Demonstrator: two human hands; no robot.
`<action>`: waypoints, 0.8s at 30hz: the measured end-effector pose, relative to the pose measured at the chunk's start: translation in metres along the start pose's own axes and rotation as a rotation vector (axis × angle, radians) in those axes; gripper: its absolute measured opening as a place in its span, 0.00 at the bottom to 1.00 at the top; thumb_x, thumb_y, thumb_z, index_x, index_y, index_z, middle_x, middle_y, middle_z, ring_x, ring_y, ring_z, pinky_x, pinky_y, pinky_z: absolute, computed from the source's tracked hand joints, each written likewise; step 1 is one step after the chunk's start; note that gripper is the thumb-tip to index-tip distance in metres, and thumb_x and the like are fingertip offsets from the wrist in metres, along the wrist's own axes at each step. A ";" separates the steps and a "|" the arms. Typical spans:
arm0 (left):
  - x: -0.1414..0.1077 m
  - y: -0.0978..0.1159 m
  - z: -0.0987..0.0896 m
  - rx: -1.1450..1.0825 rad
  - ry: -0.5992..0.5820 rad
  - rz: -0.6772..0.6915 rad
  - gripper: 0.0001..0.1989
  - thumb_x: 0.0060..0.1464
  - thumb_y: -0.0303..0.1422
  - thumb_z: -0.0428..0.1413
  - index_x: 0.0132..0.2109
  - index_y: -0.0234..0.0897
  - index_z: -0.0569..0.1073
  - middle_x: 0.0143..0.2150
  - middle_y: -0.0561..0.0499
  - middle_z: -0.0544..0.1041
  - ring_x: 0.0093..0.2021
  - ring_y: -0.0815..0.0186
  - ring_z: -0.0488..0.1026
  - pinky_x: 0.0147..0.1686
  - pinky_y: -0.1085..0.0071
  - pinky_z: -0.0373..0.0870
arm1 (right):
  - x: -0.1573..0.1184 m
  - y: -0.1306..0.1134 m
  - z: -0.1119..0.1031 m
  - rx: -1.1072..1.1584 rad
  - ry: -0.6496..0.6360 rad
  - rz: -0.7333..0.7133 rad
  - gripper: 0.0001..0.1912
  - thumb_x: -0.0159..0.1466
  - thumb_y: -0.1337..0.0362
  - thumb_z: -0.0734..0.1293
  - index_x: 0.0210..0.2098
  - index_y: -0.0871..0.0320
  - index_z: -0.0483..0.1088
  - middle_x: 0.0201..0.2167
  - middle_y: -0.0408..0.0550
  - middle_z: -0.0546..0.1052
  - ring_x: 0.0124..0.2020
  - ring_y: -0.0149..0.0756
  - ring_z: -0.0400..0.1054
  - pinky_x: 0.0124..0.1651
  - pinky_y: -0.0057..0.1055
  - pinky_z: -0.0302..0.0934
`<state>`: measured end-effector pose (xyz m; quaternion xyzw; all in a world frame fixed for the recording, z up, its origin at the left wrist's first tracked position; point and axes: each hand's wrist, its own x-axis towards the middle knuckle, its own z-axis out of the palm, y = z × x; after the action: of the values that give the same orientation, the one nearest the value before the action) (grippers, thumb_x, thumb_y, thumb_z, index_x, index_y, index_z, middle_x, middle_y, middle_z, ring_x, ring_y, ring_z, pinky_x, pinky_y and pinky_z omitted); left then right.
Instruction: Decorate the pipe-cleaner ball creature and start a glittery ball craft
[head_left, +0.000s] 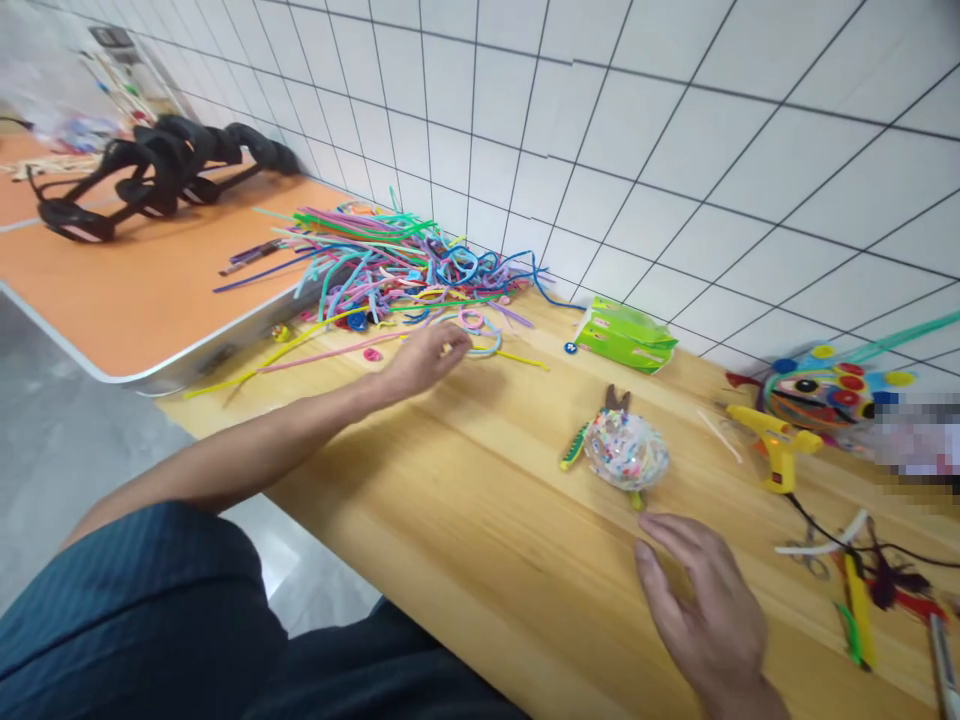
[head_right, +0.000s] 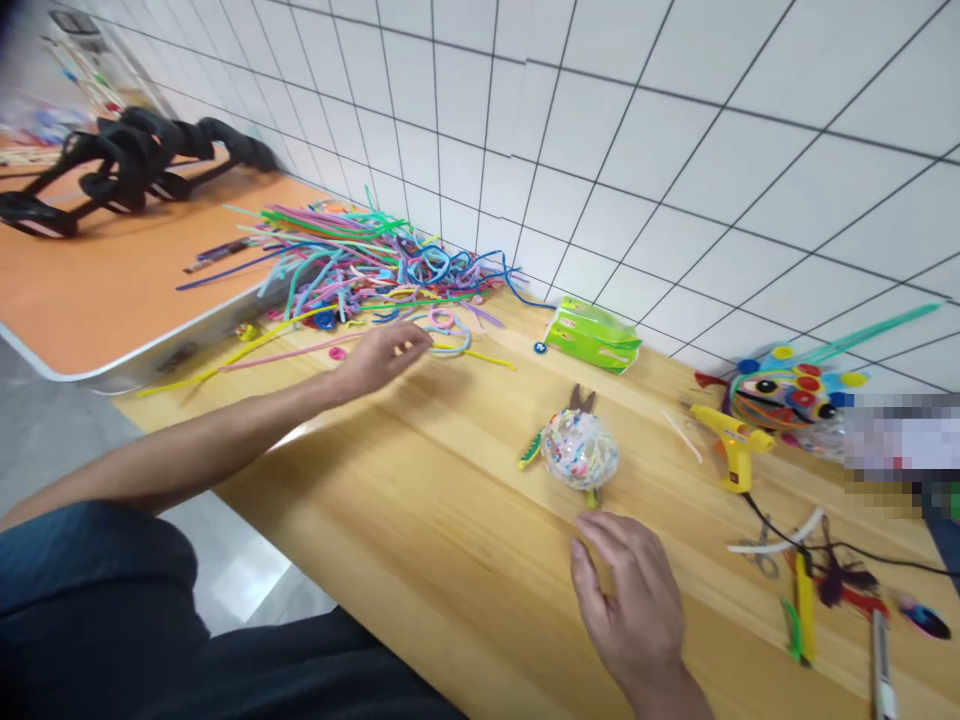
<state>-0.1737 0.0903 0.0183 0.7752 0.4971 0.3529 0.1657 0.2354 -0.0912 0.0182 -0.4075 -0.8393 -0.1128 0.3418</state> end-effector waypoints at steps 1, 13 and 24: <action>0.001 -0.011 -0.018 0.070 0.051 -0.072 0.17 0.67 0.42 0.52 0.40 0.36 0.80 0.42 0.43 0.85 0.41 0.59 0.79 0.44 0.65 0.73 | 0.001 -0.001 0.001 0.010 -0.003 -0.003 0.09 0.73 0.67 0.69 0.52 0.54 0.75 0.41 0.51 0.85 0.42 0.45 0.82 0.45 0.42 0.77; 0.042 -0.097 -0.106 0.416 0.054 -0.359 0.13 0.61 0.40 0.58 0.45 0.37 0.82 0.45 0.44 0.83 0.46 0.55 0.73 0.47 0.66 0.65 | 0.004 -0.008 0.013 0.003 -0.027 0.015 0.06 0.75 0.66 0.67 0.50 0.53 0.76 0.38 0.50 0.86 0.38 0.43 0.83 0.42 0.41 0.78; 0.066 -0.091 -0.105 0.131 0.102 -0.361 0.07 0.62 0.33 0.60 0.39 0.35 0.80 0.33 0.54 0.78 0.41 0.64 0.67 0.44 0.69 0.59 | 0.004 -0.004 0.020 0.022 -0.036 0.011 0.06 0.74 0.67 0.68 0.49 0.53 0.76 0.39 0.49 0.86 0.38 0.43 0.83 0.42 0.40 0.79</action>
<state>-0.2906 0.1802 0.0616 0.6637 0.6576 0.3232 0.1504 0.2208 -0.0820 0.0065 -0.4103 -0.8442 -0.0942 0.3319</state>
